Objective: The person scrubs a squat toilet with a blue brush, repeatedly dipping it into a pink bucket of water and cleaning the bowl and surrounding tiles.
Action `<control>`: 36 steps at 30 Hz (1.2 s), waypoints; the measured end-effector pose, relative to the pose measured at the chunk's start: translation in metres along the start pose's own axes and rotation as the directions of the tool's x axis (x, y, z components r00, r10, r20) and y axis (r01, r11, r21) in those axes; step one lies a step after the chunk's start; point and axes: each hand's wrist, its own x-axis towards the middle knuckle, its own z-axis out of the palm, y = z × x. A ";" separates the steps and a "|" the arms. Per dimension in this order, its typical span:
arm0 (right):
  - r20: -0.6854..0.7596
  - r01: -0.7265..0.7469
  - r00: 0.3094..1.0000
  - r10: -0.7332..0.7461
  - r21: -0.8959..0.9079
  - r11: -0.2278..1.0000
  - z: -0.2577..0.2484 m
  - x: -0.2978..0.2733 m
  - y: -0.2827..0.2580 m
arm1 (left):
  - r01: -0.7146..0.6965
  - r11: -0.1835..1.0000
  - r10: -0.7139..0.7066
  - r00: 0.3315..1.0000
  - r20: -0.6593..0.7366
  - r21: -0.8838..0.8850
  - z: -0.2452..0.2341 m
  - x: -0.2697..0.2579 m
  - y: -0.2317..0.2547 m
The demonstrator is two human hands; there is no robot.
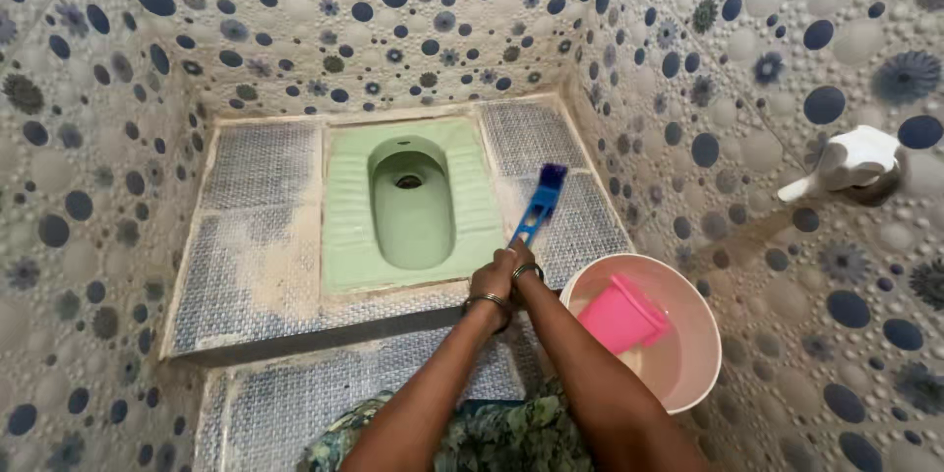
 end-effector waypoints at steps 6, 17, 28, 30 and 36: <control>0.098 0.145 0.984 -0.149 0.045 0.988 0.008 0.000 -0.005 | 0.009 0.983 -0.052 0.973 -0.226 -0.184 0.008 -0.020 -0.003; 0.109 0.158 0.981 -0.162 0.045 0.986 0.009 0.003 -0.010 | 0.007 0.998 -0.027 0.935 -0.354 -0.058 0.008 -0.030 0.000; 0.196 0.202 0.959 -0.204 0.033 0.979 0.016 -0.021 0.001 | 0.164 0.978 -0.195 0.937 -0.288 -0.130 0.013 -0.056 0.003; 0.205 0.225 0.951 -0.230 0.050 0.973 0.019 -0.022 -0.002 | 0.125 0.981 -0.164 0.943 -0.288 -0.151 0.014 -0.061 0.001; 0.184 0.165 0.968 -0.170 0.041 0.985 0.010 -0.024 0.003 | 0.146 0.962 -0.184 0.971 -0.155 -0.230 0.005 -0.074 0.014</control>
